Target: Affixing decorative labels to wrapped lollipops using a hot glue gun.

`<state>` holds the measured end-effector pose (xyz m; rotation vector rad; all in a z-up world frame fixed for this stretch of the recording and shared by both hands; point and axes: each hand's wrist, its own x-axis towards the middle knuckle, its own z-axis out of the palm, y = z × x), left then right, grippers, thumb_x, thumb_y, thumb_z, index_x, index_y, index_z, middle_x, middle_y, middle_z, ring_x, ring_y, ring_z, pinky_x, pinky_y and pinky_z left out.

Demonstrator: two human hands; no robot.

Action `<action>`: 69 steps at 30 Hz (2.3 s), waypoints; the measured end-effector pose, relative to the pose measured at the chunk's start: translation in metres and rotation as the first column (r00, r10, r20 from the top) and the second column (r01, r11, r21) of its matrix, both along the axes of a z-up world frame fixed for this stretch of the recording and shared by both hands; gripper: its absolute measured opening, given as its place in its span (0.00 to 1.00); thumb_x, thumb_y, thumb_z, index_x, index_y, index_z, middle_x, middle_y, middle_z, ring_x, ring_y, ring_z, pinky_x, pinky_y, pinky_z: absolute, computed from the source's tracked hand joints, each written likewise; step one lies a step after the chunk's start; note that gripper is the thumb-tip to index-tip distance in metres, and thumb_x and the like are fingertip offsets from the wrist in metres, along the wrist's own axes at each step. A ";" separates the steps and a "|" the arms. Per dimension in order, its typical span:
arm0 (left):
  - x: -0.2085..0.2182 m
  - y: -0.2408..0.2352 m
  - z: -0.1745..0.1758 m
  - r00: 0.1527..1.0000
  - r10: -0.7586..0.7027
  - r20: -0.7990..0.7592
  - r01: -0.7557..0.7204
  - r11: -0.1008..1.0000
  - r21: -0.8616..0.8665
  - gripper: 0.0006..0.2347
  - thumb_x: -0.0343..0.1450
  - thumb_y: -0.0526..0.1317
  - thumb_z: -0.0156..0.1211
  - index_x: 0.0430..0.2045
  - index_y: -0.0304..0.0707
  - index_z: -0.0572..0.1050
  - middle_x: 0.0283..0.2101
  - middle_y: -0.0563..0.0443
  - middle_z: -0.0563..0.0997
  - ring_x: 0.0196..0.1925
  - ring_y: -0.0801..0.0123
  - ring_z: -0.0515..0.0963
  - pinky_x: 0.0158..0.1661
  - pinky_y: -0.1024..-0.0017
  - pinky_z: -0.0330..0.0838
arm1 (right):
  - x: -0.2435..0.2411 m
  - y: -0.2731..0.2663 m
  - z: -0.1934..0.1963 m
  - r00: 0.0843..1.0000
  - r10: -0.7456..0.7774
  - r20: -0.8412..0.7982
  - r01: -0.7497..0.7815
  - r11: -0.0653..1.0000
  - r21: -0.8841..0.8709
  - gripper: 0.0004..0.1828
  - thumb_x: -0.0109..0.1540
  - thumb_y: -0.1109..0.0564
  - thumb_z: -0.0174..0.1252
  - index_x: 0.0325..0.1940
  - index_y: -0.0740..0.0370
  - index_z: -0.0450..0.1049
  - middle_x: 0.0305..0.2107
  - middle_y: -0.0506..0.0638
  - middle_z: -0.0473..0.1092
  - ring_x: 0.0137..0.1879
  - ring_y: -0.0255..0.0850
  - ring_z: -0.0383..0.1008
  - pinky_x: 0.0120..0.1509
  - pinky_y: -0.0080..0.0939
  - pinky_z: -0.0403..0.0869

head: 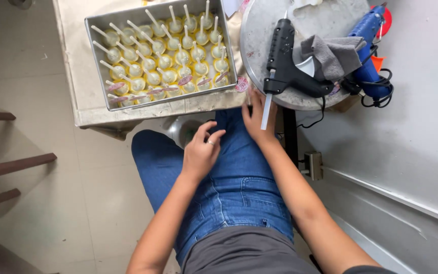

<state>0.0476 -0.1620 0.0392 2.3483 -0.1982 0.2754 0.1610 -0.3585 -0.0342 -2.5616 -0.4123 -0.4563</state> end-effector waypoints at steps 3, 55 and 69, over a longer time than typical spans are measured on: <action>-0.017 -0.001 -0.006 0.995 0.036 -0.090 -0.042 0.997 -0.066 0.13 0.68 0.31 0.64 0.45 0.43 0.79 0.54 0.49 0.76 0.40 0.62 0.81 0.40 0.65 0.78 | 0.029 0.010 -0.016 1.000 0.024 -0.006 -0.024 0.999 0.048 0.30 0.64 0.47 0.64 0.66 0.64 0.69 0.53 0.65 0.72 0.59 0.62 0.71 0.63 0.57 0.67; 0.022 0.017 0.092 0.962 0.114 -0.249 -0.242 0.779 -0.578 0.05 0.71 0.34 0.68 0.37 0.34 0.83 0.32 0.56 0.84 0.29 0.85 0.77 0.30 0.83 0.72 | -0.069 0.029 0.110 0.766 0.477 -0.430 0.212 0.443 0.871 0.05 0.66 0.61 0.63 0.44 0.66 0.80 0.36 0.43 0.77 0.41 0.26 0.74 0.47 0.27 0.71; 0.039 0.029 0.067 0.904 0.289 -0.315 -0.423 0.499 -0.757 0.07 0.71 0.35 0.67 0.40 0.31 0.82 0.32 0.58 0.84 0.26 0.88 0.72 0.26 0.86 0.64 | -0.052 -0.076 0.132 0.901 -0.387 0.194 -0.242 -0.080 0.967 0.11 0.75 0.52 0.49 0.46 0.61 0.61 0.34 0.50 0.64 0.34 0.39 0.62 0.39 0.41 0.68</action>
